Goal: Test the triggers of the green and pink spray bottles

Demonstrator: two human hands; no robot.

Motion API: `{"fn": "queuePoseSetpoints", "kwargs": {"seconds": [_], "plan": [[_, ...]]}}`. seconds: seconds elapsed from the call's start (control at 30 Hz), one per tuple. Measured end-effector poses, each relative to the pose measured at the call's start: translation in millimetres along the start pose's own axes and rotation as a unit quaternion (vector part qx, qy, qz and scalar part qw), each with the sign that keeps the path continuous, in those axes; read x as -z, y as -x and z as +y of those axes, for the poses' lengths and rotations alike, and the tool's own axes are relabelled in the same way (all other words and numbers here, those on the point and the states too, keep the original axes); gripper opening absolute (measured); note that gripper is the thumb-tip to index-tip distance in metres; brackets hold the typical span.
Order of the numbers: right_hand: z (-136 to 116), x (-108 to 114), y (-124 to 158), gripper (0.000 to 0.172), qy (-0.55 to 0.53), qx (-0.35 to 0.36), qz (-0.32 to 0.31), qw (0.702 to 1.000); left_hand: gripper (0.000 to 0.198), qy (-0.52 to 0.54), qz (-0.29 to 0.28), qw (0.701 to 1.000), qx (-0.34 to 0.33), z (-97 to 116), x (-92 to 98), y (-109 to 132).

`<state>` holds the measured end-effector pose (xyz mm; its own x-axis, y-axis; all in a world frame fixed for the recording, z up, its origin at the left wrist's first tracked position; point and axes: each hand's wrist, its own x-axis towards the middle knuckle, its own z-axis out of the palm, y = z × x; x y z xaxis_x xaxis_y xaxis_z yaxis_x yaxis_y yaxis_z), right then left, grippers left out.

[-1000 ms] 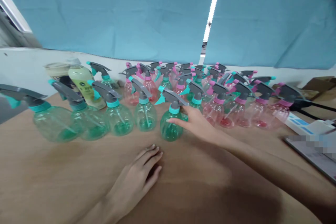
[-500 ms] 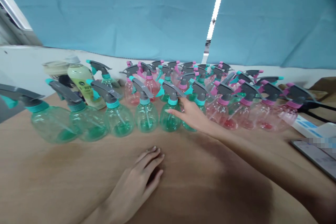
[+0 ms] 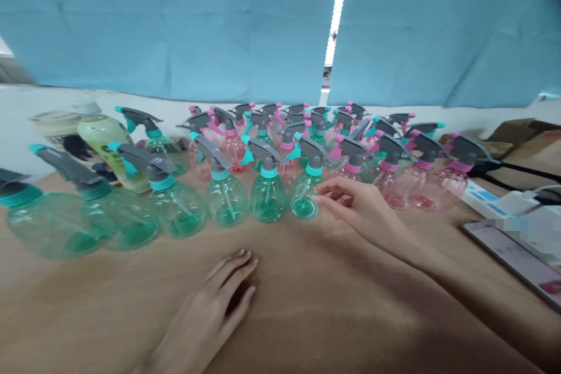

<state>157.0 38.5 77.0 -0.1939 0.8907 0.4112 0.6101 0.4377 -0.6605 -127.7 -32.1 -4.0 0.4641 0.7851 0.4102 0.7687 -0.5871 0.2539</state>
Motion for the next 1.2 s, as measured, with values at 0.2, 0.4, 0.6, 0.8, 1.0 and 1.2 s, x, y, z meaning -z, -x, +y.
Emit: {"fn": "queuePoseSetpoints", "kwargs": {"seconds": [0.2,0.4,0.6,0.8,1.0,1.2], "plan": [[14.9,1.1,-10.4,0.039,0.057,-0.04,0.078,0.995,0.023,0.003,0.038,0.999,-0.003,5.5,7.5,-1.1],[14.1,-15.0,-22.8,0.071,0.152,-0.05,0.034,0.986,0.021,0.022,0.052,0.998,-0.021,9.0,10.4,-4.1],[17.2,-21.4,-31.2,0.072,0.218,-0.079,-0.009,0.973,0.022,0.052,0.038,0.998,-0.026,13.4,7.0,-11.2],[6.5,-8.4,-4.4,0.068,0.226,-0.072,-0.022,0.971,0.03,0.209,0.045,0.967,0.141,42.1,-21.7,-29.8],[-5.6,20.2,40.4,0.056,0.233,-0.059,-0.066,0.968,0.069,0.286,0.052,0.951,0.11,74.9,-59.0,-59.1],[-4.3,54.2,66.5,0.042,0.169,0.04,-0.074,0.982,0.086,0.294,-0.015,0.954,0.05,97.1,-69.9,-75.0]]}}
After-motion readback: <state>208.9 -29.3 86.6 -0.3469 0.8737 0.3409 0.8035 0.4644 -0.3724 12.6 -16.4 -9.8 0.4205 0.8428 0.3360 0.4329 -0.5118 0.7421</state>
